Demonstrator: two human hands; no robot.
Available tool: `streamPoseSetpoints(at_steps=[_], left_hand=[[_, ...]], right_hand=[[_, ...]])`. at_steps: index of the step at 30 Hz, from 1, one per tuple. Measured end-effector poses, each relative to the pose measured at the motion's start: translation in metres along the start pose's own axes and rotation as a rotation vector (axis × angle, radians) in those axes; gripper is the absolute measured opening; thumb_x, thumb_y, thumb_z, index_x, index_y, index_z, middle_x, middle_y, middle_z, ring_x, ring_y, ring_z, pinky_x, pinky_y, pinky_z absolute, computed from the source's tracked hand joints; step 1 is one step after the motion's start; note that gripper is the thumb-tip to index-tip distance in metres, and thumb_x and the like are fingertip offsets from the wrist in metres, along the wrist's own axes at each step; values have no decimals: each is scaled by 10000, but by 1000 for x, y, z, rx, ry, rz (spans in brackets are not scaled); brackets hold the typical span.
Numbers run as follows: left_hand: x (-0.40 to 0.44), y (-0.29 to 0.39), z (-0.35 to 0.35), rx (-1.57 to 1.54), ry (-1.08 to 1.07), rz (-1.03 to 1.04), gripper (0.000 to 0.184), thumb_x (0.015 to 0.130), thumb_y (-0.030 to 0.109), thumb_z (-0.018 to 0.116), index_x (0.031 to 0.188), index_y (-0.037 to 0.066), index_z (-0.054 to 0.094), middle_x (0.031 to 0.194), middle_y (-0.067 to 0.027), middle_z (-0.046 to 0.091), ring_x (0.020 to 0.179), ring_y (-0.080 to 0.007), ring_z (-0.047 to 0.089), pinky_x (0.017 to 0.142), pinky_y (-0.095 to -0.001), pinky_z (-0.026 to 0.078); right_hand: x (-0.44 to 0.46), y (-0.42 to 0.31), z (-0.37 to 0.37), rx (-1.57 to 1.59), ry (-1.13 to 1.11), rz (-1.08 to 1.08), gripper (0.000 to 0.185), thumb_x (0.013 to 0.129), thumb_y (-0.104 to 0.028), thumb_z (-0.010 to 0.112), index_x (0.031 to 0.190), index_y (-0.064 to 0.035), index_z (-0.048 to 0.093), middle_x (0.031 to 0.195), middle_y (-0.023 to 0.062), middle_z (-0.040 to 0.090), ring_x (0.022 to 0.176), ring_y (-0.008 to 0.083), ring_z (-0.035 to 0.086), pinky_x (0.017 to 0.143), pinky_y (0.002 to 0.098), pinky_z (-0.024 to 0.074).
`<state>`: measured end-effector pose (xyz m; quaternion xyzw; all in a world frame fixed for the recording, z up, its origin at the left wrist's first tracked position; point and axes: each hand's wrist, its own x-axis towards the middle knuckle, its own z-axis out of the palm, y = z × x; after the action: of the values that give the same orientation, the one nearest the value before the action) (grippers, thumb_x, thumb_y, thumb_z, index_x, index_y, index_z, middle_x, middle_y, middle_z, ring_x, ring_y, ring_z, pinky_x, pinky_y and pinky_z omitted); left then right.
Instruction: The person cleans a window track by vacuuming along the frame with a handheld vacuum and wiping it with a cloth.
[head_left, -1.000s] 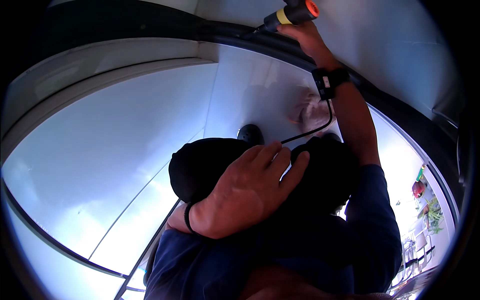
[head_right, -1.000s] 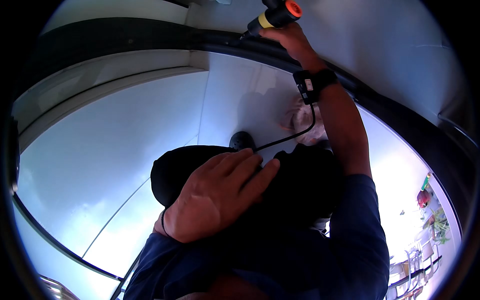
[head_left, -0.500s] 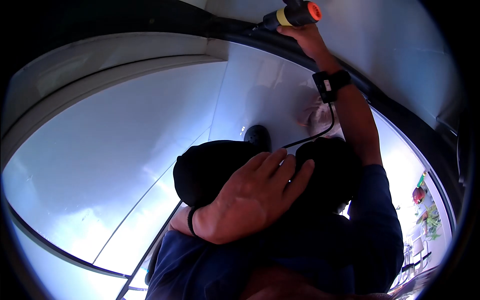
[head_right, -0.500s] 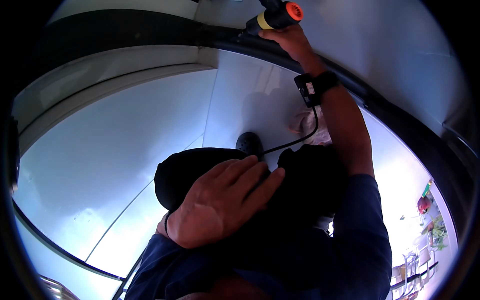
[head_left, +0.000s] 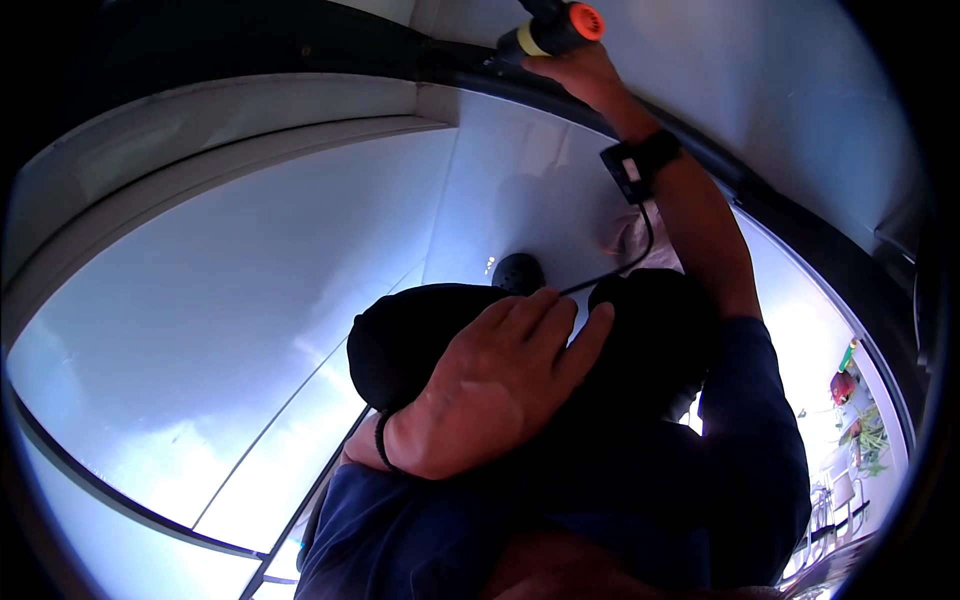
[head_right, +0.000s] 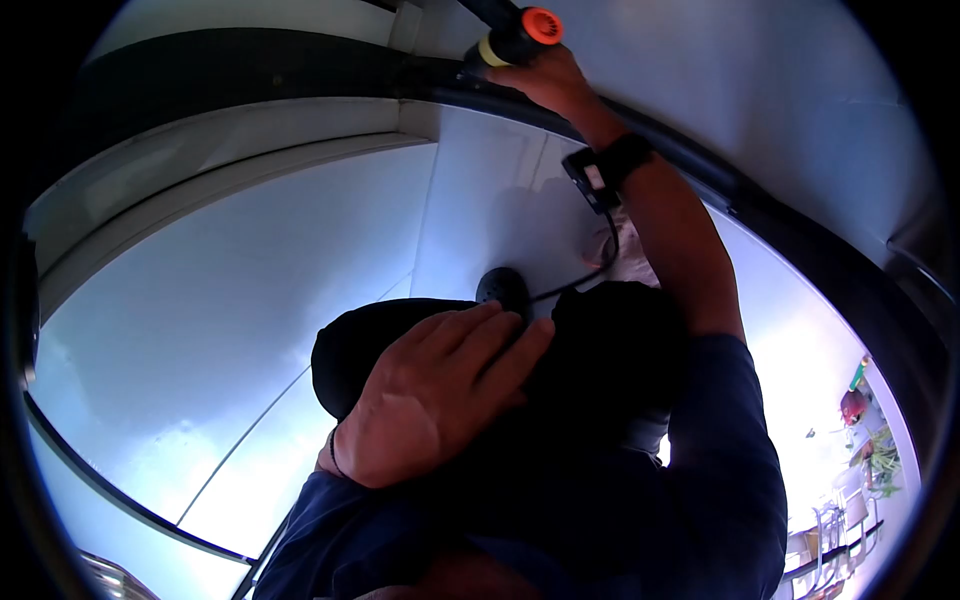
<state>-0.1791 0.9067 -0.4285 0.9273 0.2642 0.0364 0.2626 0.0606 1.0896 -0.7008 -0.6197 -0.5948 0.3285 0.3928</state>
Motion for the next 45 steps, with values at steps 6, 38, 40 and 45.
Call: streamPoseSetpoints(at_steps=[6, 38, 40, 45], left_hand=[[-3, 4, 6, -32, 24, 33, 554, 813, 221, 793, 1329, 79, 651, 1133, -146, 693, 1114, -312, 692, 931, -410, 594], [-4, 26, 16, 10, 22, 52, 453, 851, 205, 765, 1267, 47, 679, 1115, -154, 687, 1091, -306, 694, 927, -397, 590], [-2, 25, 17, 6, 16, 40, 458, 846, 205, 766, 1267, 44, 678, 1118, -157, 685, 1090, -307, 694, 925, -397, 590], [-7, 17, 11, -2, 10, 13, 462, 844, 197, 757, 1271, 44, 673, 1122, -162, 682, 1085, -311, 695, 919, -394, 589]], right_hand=[[-55, 4, -23, -70, 65, -144, 611, 776, -204, 896, 1301, -63, 617, 1069, 108, 753, 1008, 263, 740, 908, 364, 592], [-58, -19, 37, -192, -115, -567, 727, 752, -77, 874, 1393, -99, 532, 1398, 148, 619, 1185, 349, 668, 1001, 407, 566], [-48, -13, 43, -90, -129, -518, 706, 754, -67, 873, 1378, -94, 543, 1393, 144, 622, 1179, 332, 675, 997, 395, 567], [-16, -11, 54, 217, -9, -210, 594, 736, -223, 909, 1246, -94, 633, 1216, 130, 710, 1065, 284, 722, 926, 376, 588]])
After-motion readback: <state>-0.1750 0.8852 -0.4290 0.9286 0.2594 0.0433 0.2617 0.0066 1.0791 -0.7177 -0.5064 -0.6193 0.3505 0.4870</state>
